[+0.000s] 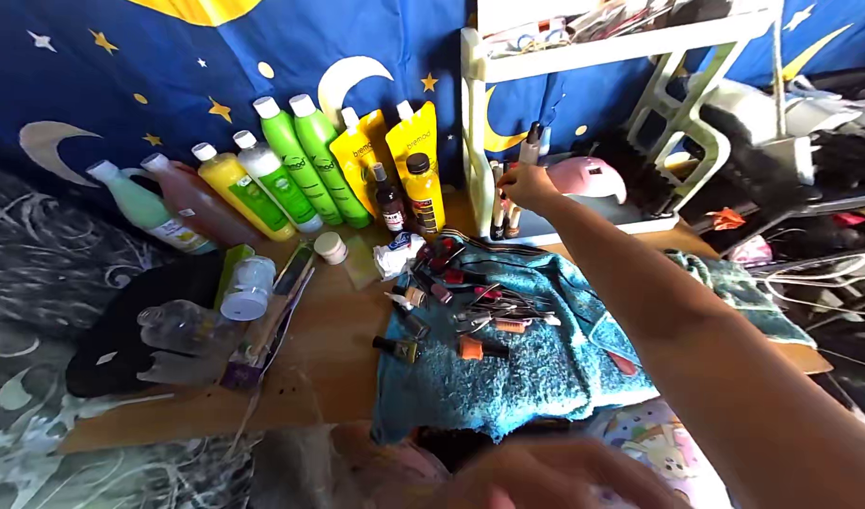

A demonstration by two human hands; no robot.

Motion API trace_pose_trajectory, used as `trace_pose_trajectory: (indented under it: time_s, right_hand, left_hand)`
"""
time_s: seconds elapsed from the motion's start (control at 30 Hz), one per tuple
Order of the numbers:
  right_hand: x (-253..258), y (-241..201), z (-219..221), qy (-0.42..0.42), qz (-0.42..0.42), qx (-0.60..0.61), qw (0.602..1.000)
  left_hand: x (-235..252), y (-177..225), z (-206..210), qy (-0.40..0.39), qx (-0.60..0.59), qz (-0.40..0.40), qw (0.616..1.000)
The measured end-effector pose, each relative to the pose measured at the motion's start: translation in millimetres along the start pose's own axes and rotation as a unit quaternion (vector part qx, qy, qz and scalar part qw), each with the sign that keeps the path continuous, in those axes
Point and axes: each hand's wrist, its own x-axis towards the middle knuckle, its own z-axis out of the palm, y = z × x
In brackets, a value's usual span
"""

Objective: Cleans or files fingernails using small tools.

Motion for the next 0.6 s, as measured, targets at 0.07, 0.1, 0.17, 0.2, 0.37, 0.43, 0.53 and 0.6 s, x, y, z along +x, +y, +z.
trace_pose_trajectory:
  time_s: [0.07,0.1,0.17,0.2,0.37,0.43,0.53,0.6]
  right_hand:
    - [4.6,-1.3,-0.2,-0.008,0.006,0.013,1.0]
    - [6.7,-0.6,1.2,-0.013,0.005,0.023,1.0]
    - [7.9,0.7,1.3,-0.026,0.001,0.048,0.999]
    - [6.6,1.3,0.3,-0.029,0.001,0.058,0.998]
    - [-41.1,-30.5,-16.6,0.153,-0.048,0.015,0.987]
    - [-71.4,-42.3,-10.3,0.259,-0.134,0.026,0.956]
    - [-105.4,-54.1,19.8,0.188,-0.294,0.049,0.936]
    - [-109.3,-64.0,45.5,0.041,-0.326,0.001,0.944]
  left_hand:
    - [-13.7,13.5,-38.3,0.19,0.152,0.023,0.97]
    - [-27.3,11.1,-57.6,0.306,0.216,0.036,0.927]
    - [-55.9,8.8,-94.5,0.484,0.306,0.047,0.818]
    - [-69.3,10.9,-111.5,0.539,0.334,0.049,0.772]
    - [-117.2,8.0,-164.5,0.632,0.376,0.144,0.662]
    - [-124.9,-1.6,-174.2,0.647,0.374,0.166,0.644]
    - [-126.3,-4.5,-176.5,0.642,0.381,0.16,0.645]
    - [-126.5,-3.6,-176.0,0.63,0.399,0.147,0.65]
